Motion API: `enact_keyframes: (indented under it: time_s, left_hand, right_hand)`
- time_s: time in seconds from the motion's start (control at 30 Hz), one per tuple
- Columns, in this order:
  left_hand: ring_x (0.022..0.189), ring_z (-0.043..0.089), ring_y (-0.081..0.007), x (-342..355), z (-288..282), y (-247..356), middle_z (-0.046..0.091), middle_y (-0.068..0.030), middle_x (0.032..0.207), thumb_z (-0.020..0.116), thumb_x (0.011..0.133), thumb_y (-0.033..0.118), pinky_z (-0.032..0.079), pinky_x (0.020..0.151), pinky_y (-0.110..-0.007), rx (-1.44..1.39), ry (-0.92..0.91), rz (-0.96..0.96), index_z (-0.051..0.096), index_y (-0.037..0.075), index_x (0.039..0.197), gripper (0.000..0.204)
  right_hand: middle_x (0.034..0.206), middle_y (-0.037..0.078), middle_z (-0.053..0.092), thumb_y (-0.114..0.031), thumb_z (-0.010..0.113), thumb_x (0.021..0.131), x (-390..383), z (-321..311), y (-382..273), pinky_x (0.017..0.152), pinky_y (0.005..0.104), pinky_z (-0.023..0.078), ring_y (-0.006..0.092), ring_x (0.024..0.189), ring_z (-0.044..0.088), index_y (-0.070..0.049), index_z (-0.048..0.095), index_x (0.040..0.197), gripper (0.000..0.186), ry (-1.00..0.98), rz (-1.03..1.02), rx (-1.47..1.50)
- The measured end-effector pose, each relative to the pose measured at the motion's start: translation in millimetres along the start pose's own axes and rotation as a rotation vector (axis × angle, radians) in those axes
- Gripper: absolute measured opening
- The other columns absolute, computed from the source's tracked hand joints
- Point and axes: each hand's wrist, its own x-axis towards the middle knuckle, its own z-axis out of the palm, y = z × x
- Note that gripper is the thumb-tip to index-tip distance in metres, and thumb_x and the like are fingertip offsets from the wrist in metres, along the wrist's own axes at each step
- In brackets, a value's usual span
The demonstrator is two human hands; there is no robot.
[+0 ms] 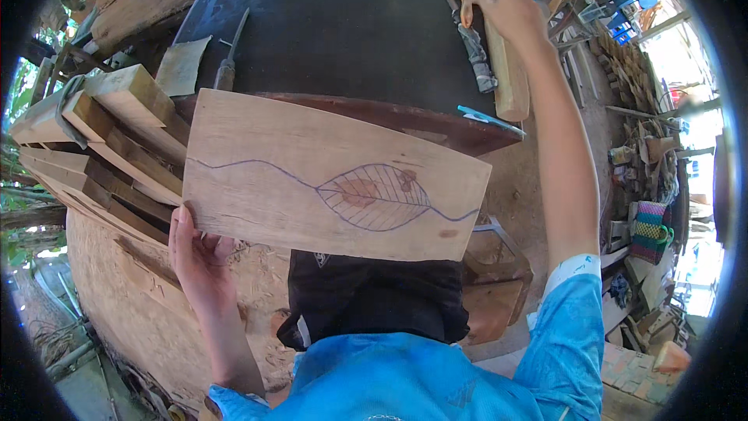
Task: Drawing a design and carving a leaf pattern into a wooden block using a chisel.
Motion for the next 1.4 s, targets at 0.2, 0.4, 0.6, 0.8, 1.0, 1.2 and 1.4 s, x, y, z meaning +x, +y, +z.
enact_keyframes:
  time_s: [0.2,0.4,0.6,0.8,1.0,1.2,1.4]
  left_hand:
    - [0.074,0.066,-0.0091,3.9,13.4,0.0,0.064,0.0037,0.083,0.069,0.102,0.031,0.059,0.065,-0.022,0.035,0.116,-0.031,0.067,0.011,0.111,0.023]
    - [0.079,0.066,-0.0095,12.0,41.8,-4.0,0.063,0.0043,0.089,0.069,0.101,0.033,0.059,0.071,-0.023,0.033,-0.033,0.011,0.068,0.010,0.112,0.026]
    - [0.087,0.070,-0.0103,15.4,33.6,21.8,0.069,-0.0023,0.100,0.068,0.102,0.027,0.063,0.076,-0.022,0.002,-0.030,0.156,0.065,0.002,0.125,0.034]
    - [0.086,0.065,-0.0095,14.1,22.7,26.3,0.065,-0.0008,0.094,0.069,0.102,0.027,0.063,0.083,-0.024,0.001,0.003,0.184,0.064,0.002,0.121,0.032]
    - [0.110,0.065,-0.0184,2.4,38.1,-8.3,0.067,-0.0074,0.117,0.066,0.103,0.027,0.056,0.104,-0.034,-0.078,-0.075,0.060,0.062,0.002,0.129,0.036]
    - [0.108,0.067,-0.0201,10.9,67.4,-33.4,0.067,-0.0076,0.113,0.068,0.102,0.026,0.056,0.106,-0.036,-0.148,-0.102,-0.053,0.062,0.000,0.126,0.035]
    - [0.106,0.068,-0.0240,27.6,81.0,-58.9,0.066,-0.0107,0.112,0.069,0.102,0.025,0.060,0.103,-0.036,-0.219,-0.084,-0.170,0.061,-0.002,0.124,0.036]
  right_hand:
    - [0.095,0.014,0.073,-0.046,0.068,0.097,-113.1,-57.1,-4.0,0.085,0.0439,0.055,0.0359,0.094,0.072,-0.008,0.064,0.121,0.046,-0.286,-0.161,0.625]
    - [0.133,0.016,0.059,-0.036,0.065,0.101,-219.6,-78.7,-27.2,0.106,0.0456,0.042,0.0330,0.127,0.054,-0.010,0.059,0.140,0.047,-0.255,-0.426,0.769]
    - [0.122,0.013,0.054,-0.021,0.060,0.102,-235.2,-51.2,9.7,0.103,0.0469,0.038,0.0329,0.115,0.052,-0.012,0.063,0.131,0.030,0.022,-0.177,0.417]
    - [0.116,0.008,0.049,-0.025,0.074,0.094,-242.4,-9.7,2.0,0.098,0.0480,0.037,0.0304,0.111,0.050,-0.014,0.065,0.123,0.032,0.105,-0.157,0.225]
    - [0.117,0.009,0.055,-0.024,0.071,0.096,-245.8,-11.2,17.1,0.096,0.0475,0.039,0.0306,0.113,0.054,-0.010,0.064,0.112,0.022,0.222,-0.234,0.247]
    - [0.104,0.016,0.064,-0.016,0.060,0.104,-290.7,-42.9,30.3,0.091,0.0422,0.047,0.0325,0.099,0.062,-0.004,0.064,0.111,0.015,0.029,-0.183,0.592]
    - [0.086,0.006,0.058,-0.013,0.052,0.107,-330.6,-45.9,17.1,0.069,0.0295,0.042,0.0149,0.075,0.051,0.000,0.061,0.102,0.016,0.121,0.154,0.909]
